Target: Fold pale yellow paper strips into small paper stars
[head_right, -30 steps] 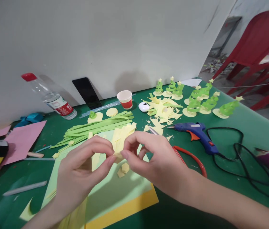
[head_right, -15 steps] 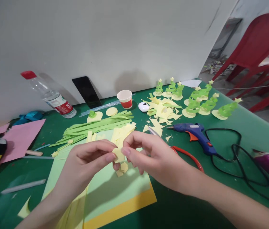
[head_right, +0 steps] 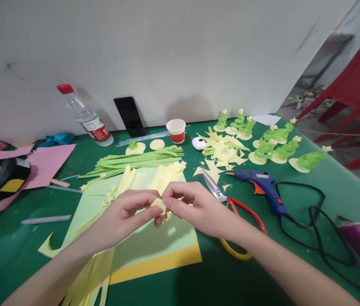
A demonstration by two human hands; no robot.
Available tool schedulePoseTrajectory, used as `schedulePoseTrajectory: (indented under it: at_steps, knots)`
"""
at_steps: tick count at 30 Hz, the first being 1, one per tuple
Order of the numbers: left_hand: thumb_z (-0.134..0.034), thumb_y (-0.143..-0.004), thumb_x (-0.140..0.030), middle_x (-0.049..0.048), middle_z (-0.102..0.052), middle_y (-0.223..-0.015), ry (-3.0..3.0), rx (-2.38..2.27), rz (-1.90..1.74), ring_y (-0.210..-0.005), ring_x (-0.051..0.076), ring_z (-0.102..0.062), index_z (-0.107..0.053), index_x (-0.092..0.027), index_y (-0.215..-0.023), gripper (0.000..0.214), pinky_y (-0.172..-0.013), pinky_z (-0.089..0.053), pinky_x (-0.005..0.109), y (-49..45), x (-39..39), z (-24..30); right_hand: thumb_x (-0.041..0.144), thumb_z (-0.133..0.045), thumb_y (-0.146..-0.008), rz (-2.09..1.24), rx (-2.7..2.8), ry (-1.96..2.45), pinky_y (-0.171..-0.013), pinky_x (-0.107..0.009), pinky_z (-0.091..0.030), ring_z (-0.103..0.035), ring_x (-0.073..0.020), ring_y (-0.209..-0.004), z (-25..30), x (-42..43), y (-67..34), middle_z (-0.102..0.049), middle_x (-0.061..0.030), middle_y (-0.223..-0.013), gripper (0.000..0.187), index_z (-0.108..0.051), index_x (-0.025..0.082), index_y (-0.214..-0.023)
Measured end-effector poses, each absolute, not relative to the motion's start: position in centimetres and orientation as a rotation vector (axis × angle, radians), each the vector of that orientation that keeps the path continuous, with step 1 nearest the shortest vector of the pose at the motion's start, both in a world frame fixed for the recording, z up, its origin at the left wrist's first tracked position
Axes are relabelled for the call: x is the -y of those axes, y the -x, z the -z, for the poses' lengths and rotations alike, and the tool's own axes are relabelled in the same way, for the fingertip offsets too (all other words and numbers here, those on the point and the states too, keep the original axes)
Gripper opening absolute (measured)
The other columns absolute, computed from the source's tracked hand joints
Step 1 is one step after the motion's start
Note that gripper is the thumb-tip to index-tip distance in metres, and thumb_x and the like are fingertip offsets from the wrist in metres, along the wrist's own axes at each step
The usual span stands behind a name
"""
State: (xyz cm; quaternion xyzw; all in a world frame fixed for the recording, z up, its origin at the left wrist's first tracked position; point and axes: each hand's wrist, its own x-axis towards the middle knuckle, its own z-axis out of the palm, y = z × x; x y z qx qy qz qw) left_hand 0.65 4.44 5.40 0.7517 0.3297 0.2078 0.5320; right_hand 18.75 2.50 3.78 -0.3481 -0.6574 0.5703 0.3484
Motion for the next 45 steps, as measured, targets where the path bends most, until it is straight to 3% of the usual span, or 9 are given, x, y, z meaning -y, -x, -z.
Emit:
schedulePoseTrajectory:
  at_steps: [11,16,19,23,26,30,34,39,45]
  knots:
    - [-0.065,-0.078,-0.028,0.0005,-0.066,-0.059,-1.586,-0.995,-0.429,-0.052,0.010,-0.051,-0.074,-0.015,-0.066,0.020,-0.052,-0.040,0.019,1.8,1.2,-0.4,0.010,-0.048,-0.082,-1.846,2.087,0.684,-0.053,-0.020,-0.032,-0.040,-0.0074,-0.056,-1.0,-2.5,-17.0,-0.047,0.0039,-0.062,0.018,-0.050,0.016,-0.065]
    - [-0.068,-0.075,-0.040,0.0008,-0.063,-0.049,-1.659,-1.026,-0.372,-0.044,0.009,-0.048,-0.072,-0.014,-0.056,0.032,-0.045,-0.039,0.019,2.5,2.1,0.3,0.007,-0.048,-0.082,-1.845,2.204,0.735,-0.055,-0.019,-0.035,-0.042,-0.0073,-0.058,-0.9,-2.1,-16.4,-0.049,0.0041,-0.063,0.019,-0.050,0.016,-0.065]
    - [-0.071,-0.070,-0.045,0.0000,-0.062,-0.048,-1.792,-1.123,-0.351,-0.048,0.011,-0.054,-0.067,-0.017,-0.049,0.035,-0.050,-0.044,0.021,3.6,1.0,-0.1,0.009,-0.046,-0.084,-1.727,2.254,0.924,-0.056,-0.020,-0.035,-0.041,-0.0075,-0.058,-1.5,-2.3,-16.8,-0.046,0.0049,-0.062,0.022,-0.045,0.017,-0.064]
    - [-0.046,-0.087,-0.037,0.0071,-0.069,-0.077,-1.991,-1.563,-0.430,-0.075,0.022,-0.060,-0.067,-0.019,-0.069,0.033,-0.072,-0.046,0.034,5.8,-2.1,-0.9,0.018,-0.038,-0.094,-1.449,2.313,1.334,-0.055,-0.023,-0.038,-0.042,-0.0094,-0.057,-1.8,-3.4,-18.3,-0.047,0.0032,-0.065,0.028,-0.048,0.016,-0.068]
    - [-0.047,-0.084,-0.036,0.0093,-0.070,-0.090,-2.096,-1.777,-0.361,-0.088,0.027,-0.061,-0.066,-0.020,-0.079,0.025,-0.075,-0.046,0.037,6.9,-4.5,-0.8,0.029,-0.047,-0.095,-1.354,2.398,1.562,-0.066,-0.030,-0.050,-0.058,-0.0131,-0.073,-1.2,-3.9,-19.3,-0.062,-0.0031,-0.088,0.020,-0.060,0.014,-0.092]
    - [-0.049,-0.083,-0.032,0.0138,-0.070,-0.098,-2.197,-1.955,-0.202,-0.100,0.034,-0.058,-0.066,-0.017,-0.085,0.022,-0.082,-0.045,0.041,7.1,-6.4,-0.1,0.030,-0.052,-0.093,-1.258,2.496,1.719,-0.082,-0.039,-0.052,-0.061,-0.0189,-0.096,-0.6,-3.9,-19.4,-0.059,-0.0083,-0.118,0.025,-0.058,0.018,-0.114]
    - [-0.058,-0.085,-0.034,0.0086,-0.069,-0.088,-2.230,-1.974,0.035,-0.091,0.027,-0.063,-0.065,-0.015,-0.082,0.020,-0.081,-0.049,0.041,6.8,-7.0,0.1,0.030,-0.052,-0.093,-1.164,2.571,1.845,-0.082,-0.039,-0.052,-0.061,-0.0190,-0.095,-1.2,-3.5,-19.2,-0.060,-0.0081,-0.116,0.024,-0.058,0.018,-0.113]
    - [-0.055,-0.090,-0.031,0.0076,-0.063,-0.110,-2.226,-1.946,0.160,-0.094,0.021,-0.063,-0.060,-0.016,-0.108,0.024,-0.082,-0.053,0.041,6.7,-7.2,0.1,0.031,-0.053,-0.093,-1.106,2.625,1.926,-0.081,-0.039,-0.053,-0.062,-0.0191,-0.094,-1.8,-3.3,-19.2,-0.060,-0.0078,-0.114,0.025,-0.058,0.017,-0.113]
    - [-0.055,-0.091,-0.031,0.0077,-0.061,-0.115,-2.177,-1.920,0.154,-0.096,0.022,-0.062,-0.059,-0.018,-0.112,0.025,-0.082,-0.054,0.041,7.1,-7.6,0.1,0.031,-0.052,-0.093,-1.115,2.622,1.935,-0.080,-0.038,-0.053,-0.062,-0.0183,-0.092,-1.8,-3.3,-19.0,-0.061,-0.0075,-0.112,0.024,-0.059,0.017,-0.111]
